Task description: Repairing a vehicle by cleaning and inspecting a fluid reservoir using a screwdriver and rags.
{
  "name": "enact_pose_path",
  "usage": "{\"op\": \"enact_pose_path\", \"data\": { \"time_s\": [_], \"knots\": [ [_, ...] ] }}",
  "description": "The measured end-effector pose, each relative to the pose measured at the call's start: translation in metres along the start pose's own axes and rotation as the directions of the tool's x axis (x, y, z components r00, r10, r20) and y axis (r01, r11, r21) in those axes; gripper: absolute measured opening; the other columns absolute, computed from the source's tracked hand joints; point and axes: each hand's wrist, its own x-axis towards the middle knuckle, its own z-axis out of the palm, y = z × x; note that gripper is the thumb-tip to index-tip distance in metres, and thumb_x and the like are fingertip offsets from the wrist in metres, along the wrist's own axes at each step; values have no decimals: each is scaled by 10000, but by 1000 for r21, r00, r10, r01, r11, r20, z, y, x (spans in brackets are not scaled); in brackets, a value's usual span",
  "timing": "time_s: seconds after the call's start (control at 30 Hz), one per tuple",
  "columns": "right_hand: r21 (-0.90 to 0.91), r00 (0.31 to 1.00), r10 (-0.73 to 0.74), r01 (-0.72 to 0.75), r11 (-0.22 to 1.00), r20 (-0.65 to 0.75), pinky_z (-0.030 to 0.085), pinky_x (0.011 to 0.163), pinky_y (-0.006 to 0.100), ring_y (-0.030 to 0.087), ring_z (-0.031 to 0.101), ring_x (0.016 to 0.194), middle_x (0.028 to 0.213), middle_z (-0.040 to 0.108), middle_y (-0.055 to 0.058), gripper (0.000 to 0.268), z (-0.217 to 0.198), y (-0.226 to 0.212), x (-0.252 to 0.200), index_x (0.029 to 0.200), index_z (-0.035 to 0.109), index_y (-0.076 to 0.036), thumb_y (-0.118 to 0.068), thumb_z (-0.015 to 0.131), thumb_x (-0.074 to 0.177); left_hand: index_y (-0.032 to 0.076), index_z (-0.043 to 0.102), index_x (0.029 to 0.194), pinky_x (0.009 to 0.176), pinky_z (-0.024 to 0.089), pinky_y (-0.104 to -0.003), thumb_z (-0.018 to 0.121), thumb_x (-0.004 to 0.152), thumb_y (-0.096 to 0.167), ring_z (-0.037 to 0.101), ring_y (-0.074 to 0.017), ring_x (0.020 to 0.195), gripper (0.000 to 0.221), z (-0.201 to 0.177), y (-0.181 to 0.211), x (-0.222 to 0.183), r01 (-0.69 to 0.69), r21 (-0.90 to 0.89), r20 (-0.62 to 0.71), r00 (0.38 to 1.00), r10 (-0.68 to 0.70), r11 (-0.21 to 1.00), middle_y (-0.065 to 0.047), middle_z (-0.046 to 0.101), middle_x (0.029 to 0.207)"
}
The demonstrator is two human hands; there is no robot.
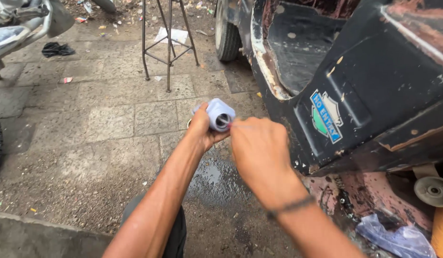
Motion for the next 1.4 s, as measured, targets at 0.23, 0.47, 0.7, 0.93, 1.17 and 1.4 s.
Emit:
{"op": "enact_pose_path", "data": {
  "time_s": [0.23, 0.47, 0.7, 0.93, 1.17, 1.4],
  "knots": [
    [-172, 950, -158, 208, 963, 269, 599, 614, 456, 350, 745, 728, 812, 732, 172, 210, 27, 47, 21, 1000, 695, -56, -189, 534, 973, 112, 551, 1314, 726, 666, -538, 287, 1005, 517, 734, -301, 922, 574, -2, -5, -1, 80, 165, -104, 993, -63, 983, -175, 709, 1082],
    [-101, 943, -168, 204, 974, 287, 563, 634, 489, 325, 729, 750, 772, 745, 108, 231, -3, 70, 9, 1051, 723, -144, -315, 597, 961, 71, 549, 1308, 716, 682, -521, 299, 1057, 519, 733, -306, 935, 571, -5, -6, 17, 16, 155, -140, 990, 6, 988, -205, 690, 1099],
    [-89, 970, -243, 245, 966, 25, 575, 616, 440, 318, 729, 713, 762, 721, 147, 192, 39, 55, 0, 942, 721, -14, -130, 598, 851, 112, 542, 1244, 709, 660, -518, 339, 1028, 412, 722, -288, 863, 422, -4, -21, 17, -41, -8, -56, 998, 41, 999, -136, 691, 1040],
    [32, 989, 10, -15, 999, 148, 546, 670, 483, 317, 715, 769, 836, 732, 88, 346, -50, 47, -27, 1222, 711, -106, -305, 644, 947, 10, 579, 1150, 732, 664, -463, 302, 1039, 431, 676, -292, 777, 516, -12, 17, 19, -79, -180, -9, 997, 79, 981, -176, 635, 937],
    [-62, 986, 83, -75, 995, 146, 557, 660, 452, 280, 723, 764, 987, 677, 94, 496, -41, 24, -32, 1320, 647, -87, -208, 687, 841, -12, 581, 1187, 727, 667, -439, 254, 1059, 445, 692, -284, 801, 576, 16, 18, -4, -103, -182, -51, 994, 95, 978, -185, 660, 963],
    [-384, 996, -63, 79, 920, 55, 595, 490, 330, 221, 736, 752, 1006, 696, 124, 310, 12, -5, -1, 1095, 698, -16, -179, 691, 831, 34, 378, 1396, 658, 657, -440, 223, 1048, 500, 709, -328, 780, 602, 34, 9, -18, -205, -47, -94, 975, 200, 978, -223, 656, 988]
  ]
}}
